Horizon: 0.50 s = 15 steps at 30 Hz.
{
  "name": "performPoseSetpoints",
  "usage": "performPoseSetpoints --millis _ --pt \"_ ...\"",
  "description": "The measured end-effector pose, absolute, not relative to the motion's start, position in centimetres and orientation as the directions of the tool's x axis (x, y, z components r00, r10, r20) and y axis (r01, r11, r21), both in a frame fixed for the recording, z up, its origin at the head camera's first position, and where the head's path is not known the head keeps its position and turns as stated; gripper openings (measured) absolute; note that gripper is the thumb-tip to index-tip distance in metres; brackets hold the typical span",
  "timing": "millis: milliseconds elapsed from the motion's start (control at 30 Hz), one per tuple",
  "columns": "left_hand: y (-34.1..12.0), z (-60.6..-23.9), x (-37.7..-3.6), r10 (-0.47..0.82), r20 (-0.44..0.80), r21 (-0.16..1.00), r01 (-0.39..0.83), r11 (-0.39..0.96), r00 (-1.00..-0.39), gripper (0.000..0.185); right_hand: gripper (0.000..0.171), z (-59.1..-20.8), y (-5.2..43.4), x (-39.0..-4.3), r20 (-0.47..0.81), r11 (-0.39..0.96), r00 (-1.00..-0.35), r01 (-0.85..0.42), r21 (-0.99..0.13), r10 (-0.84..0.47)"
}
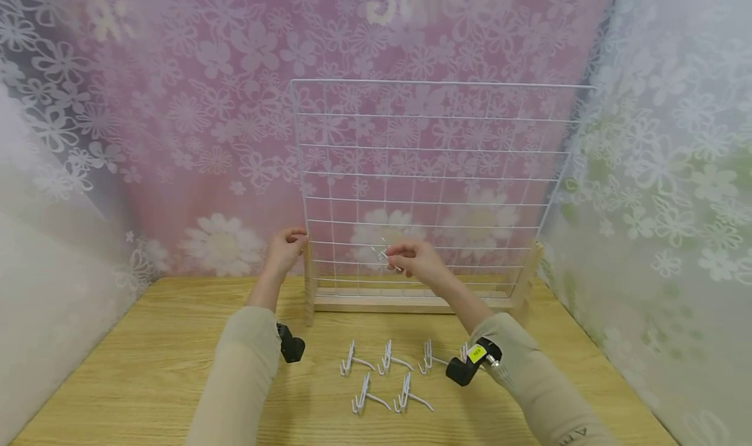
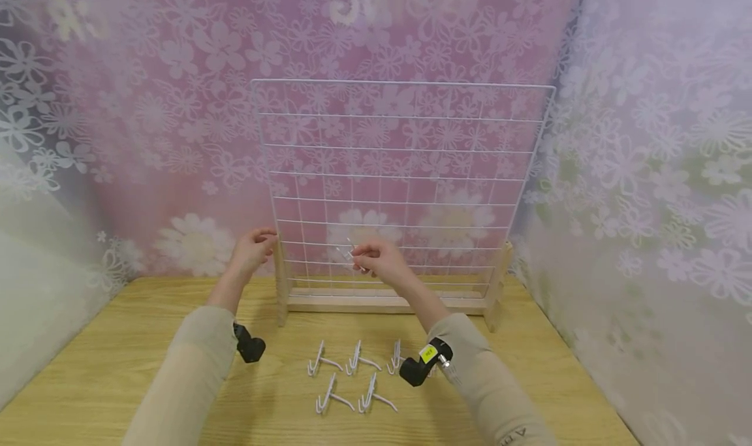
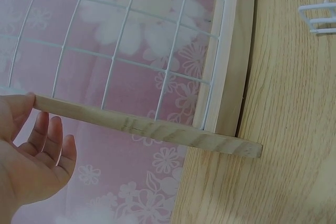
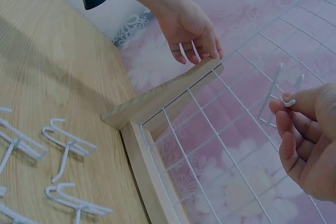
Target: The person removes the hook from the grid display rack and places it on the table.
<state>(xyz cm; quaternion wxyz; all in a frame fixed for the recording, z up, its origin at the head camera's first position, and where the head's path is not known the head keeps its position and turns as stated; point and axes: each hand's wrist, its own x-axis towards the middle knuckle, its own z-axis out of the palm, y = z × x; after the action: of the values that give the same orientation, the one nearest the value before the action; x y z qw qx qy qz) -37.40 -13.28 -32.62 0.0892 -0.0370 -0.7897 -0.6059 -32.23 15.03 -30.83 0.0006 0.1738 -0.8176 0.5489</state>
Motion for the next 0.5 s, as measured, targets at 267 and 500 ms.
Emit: performPoseSetpoints --millis 267,500 --pt "-13.4 -32.6 -37.3 -0.044 0.181 0.946 0.162 0.282 -0.982 0.033 0.020 -31.7 16.8 -31.2 0.208 0.359 -0.926 -0.320 -0.877 -0.315" --pt "-13.4 -32.6 -37.3 -0.048 0.172 0.949 0.152 0.277 -0.984 0.032 0.021 -32.6 18.2 -30.5 0.226 0.373 -0.917 -0.346 -0.861 -0.329"
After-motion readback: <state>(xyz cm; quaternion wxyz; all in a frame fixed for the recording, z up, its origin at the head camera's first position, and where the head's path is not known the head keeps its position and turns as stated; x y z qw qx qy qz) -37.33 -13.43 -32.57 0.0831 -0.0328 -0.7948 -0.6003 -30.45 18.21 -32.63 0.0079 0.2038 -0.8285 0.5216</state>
